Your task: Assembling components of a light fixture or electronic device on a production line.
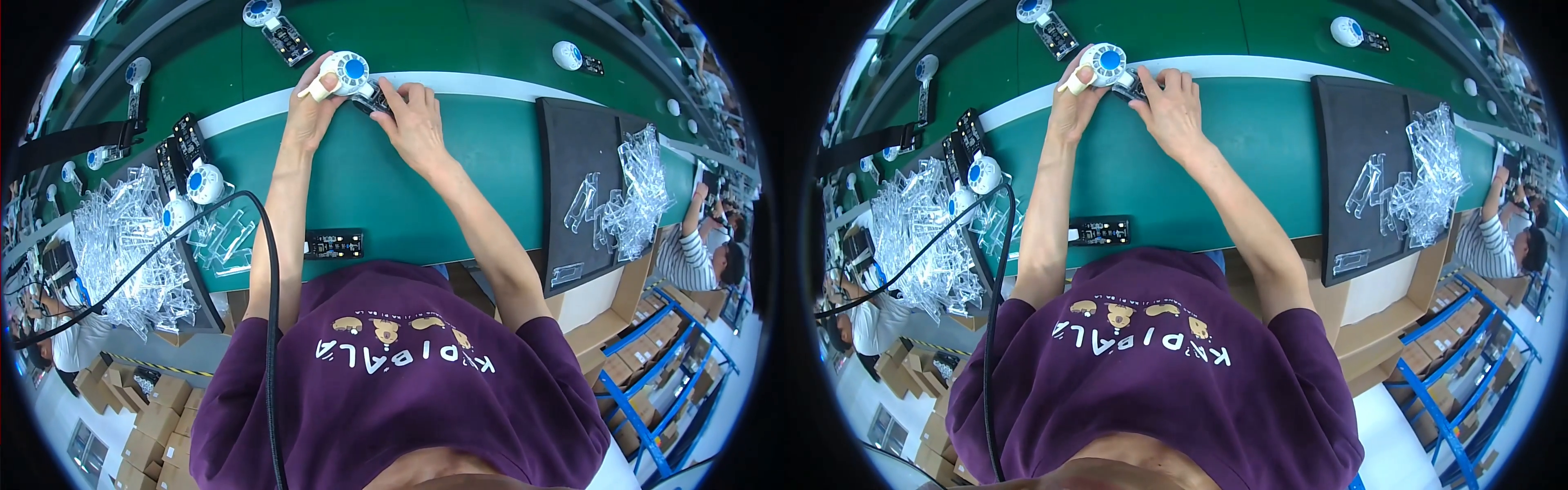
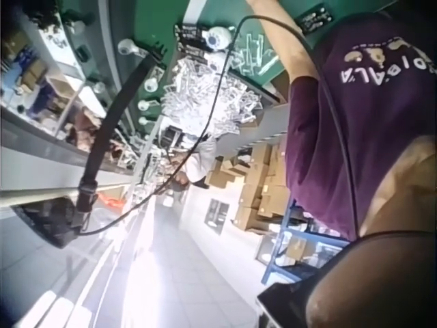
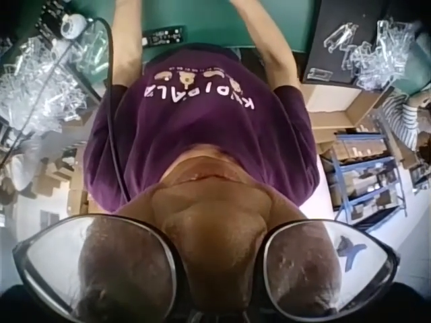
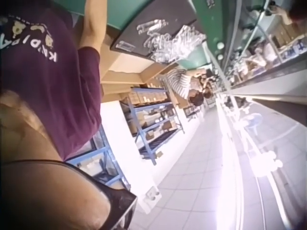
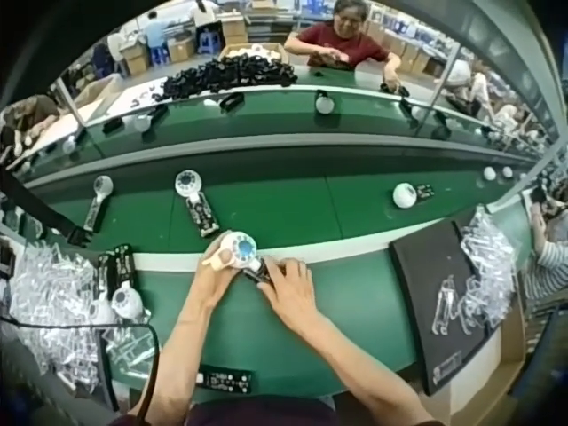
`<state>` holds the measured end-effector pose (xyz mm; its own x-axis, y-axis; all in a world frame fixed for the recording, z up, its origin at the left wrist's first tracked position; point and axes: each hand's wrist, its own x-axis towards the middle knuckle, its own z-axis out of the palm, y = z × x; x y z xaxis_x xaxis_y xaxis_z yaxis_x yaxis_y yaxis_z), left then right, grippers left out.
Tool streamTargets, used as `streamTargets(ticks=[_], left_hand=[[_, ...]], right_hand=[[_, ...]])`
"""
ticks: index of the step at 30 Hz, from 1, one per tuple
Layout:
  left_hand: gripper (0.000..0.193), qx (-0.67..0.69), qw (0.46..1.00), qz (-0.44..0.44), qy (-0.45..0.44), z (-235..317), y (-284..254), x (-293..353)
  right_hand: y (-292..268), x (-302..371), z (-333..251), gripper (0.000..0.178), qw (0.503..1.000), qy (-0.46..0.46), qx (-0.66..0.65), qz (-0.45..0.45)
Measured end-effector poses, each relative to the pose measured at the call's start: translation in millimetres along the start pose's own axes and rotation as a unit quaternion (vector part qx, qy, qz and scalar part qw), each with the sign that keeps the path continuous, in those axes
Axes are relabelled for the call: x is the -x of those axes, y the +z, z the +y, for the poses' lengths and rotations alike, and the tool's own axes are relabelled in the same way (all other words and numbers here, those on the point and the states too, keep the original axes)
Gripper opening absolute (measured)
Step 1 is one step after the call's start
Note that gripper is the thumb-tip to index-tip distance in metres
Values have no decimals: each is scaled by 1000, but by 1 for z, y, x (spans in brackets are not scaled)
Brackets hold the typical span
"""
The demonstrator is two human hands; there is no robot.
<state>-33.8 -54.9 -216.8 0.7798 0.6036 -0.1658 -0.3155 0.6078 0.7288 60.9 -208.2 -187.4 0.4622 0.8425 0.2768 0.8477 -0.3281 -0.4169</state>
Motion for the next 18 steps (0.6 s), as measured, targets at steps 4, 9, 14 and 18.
streamTargets(ticks=[4,9,14,18], left_hand=[[71,3,1000,-3,-12,2,-8,1],[66,58,997,45,31,-18,12,13],[56,115,986,98,-67,-31,37,55],[50,71,990,91,-82,-24,57,70]], right_hand=[[3,13,3,57,999,-12,36,-33],[13,20,3,65,999,-5,19,-41],[-17,26,-9,67,1000,-20,-22,-4],[-49,23,-24,60,993,-113,-35,-22]])
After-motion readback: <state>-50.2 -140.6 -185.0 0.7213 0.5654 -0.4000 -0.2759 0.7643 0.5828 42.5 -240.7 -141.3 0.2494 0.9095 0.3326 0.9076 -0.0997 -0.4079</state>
